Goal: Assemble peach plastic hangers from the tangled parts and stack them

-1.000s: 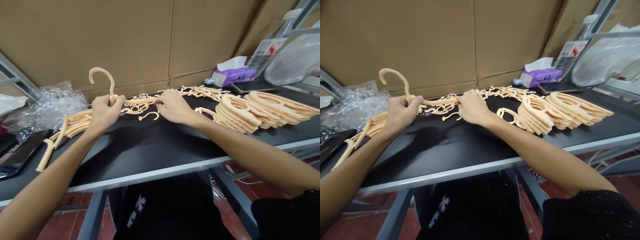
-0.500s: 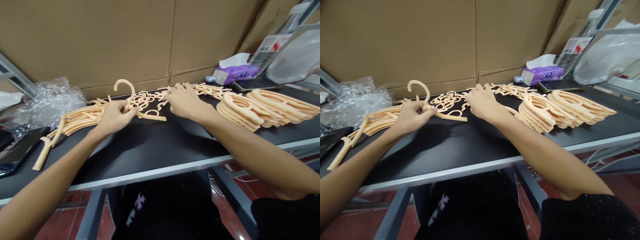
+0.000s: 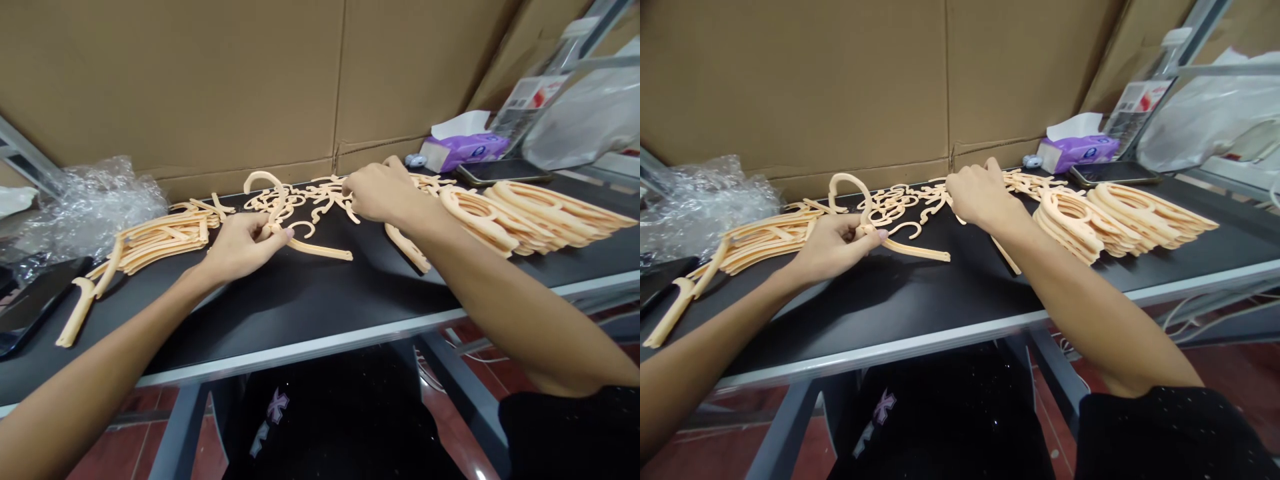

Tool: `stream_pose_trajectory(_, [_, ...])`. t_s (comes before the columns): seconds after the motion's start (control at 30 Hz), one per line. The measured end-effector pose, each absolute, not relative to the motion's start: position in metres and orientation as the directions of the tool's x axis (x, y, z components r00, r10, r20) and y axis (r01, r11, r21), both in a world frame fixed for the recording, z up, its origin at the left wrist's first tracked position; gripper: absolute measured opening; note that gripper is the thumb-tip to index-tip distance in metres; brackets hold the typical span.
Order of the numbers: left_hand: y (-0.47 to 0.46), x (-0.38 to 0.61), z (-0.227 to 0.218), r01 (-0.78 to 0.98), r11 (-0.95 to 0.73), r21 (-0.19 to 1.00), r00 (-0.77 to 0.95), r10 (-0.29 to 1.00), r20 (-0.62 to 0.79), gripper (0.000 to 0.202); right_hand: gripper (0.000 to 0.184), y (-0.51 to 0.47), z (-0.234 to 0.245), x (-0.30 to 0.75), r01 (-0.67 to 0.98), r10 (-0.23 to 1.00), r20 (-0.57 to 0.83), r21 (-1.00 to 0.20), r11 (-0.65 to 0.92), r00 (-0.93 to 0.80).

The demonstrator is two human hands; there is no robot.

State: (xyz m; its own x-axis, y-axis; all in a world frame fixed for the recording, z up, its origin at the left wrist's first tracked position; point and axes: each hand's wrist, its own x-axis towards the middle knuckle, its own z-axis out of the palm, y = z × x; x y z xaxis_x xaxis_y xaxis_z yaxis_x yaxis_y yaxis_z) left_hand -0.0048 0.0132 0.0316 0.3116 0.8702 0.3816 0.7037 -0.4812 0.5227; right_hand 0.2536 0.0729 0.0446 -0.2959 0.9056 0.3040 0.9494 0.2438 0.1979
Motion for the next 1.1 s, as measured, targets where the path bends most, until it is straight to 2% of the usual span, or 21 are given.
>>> stream_pose_trajectory(0.3, [0.010, 0.001, 0.026, 0.695, -0.520, 0.496, 0.387, 0.853, 0.352, 0.043, 0.033, 0.075, 0.052, 0.264, 0.959, 0.939, 0.251, 0.216, 0.183, -0.236])
stream_pose_trajectory(0.57, [0.017, -0.007, 0.025, 0.700, -0.493, 0.517, 0.290, 0.858, 0.425, 0.031, 0.037, 0.075, 0.054, 0.263, 0.966, 0.943, 0.262, 0.208, 0.155, -0.207])
stream_pose_trajectory(0.87, [0.013, -0.003, 0.024, 0.644, -0.520, 0.562, 0.422, 0.854, 0.306, 0.031, 0.047, 0.074, 0.038, 0.249, 0.912, 0.892, 0.214, 0.195, 0.360, -0.398])
stream_pose_trajectory(1.1, [0.012, 0.000, 0.022, 0.678, -0.543, 0.496, 0.463, 0.839, 0.286, 0.028, 0.042, 0.073, 0.032, 0.243, 0.890, 0.871, 0.186, 0.143, 0.433, -0.454])
